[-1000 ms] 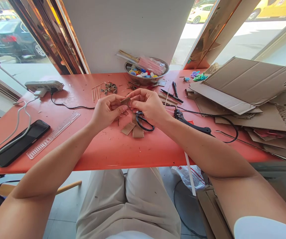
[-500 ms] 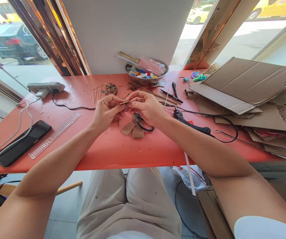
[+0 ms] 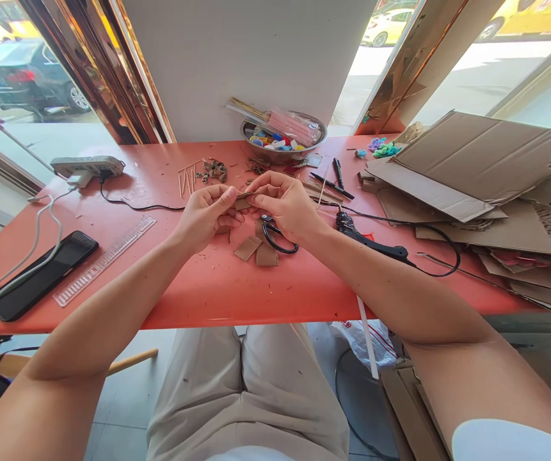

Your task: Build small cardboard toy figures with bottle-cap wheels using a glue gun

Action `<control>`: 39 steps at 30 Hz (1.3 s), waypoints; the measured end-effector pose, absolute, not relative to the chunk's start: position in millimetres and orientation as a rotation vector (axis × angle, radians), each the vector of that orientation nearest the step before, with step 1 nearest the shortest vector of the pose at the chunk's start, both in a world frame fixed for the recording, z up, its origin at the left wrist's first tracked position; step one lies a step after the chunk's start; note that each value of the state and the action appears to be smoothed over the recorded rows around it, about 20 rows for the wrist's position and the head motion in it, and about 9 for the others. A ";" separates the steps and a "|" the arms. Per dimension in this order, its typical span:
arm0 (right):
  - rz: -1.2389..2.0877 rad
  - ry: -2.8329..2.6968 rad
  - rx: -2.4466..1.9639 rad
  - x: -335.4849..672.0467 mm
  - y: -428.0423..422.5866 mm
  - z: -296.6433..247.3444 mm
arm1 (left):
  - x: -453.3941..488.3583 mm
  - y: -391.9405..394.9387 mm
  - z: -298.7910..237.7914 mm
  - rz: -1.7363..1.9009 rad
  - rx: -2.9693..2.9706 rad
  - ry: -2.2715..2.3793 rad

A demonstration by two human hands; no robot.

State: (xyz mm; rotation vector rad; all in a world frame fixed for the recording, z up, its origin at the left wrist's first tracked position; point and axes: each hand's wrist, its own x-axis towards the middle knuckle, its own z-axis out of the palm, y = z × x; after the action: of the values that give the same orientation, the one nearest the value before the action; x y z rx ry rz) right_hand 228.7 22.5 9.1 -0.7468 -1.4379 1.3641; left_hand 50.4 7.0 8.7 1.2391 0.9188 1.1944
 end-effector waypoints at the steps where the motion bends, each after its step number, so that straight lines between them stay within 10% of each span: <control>1: 1.340 -1.455 -0.750 228.5 21.8 9.6 | 49.6 7.7 9.0 1.181 1.229 0.931; 39: 1.348 -1.605 -0.871 233.1 18.8 17.8 | 49.5 8.4 11.2 1.251 1.433 1.086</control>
State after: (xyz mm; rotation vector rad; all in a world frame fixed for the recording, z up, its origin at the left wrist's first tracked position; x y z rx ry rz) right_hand 233.1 18.8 17.8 -0.8706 -1.6053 1.3479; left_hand 49.5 8.4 11.2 1.4335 1.0859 1.2511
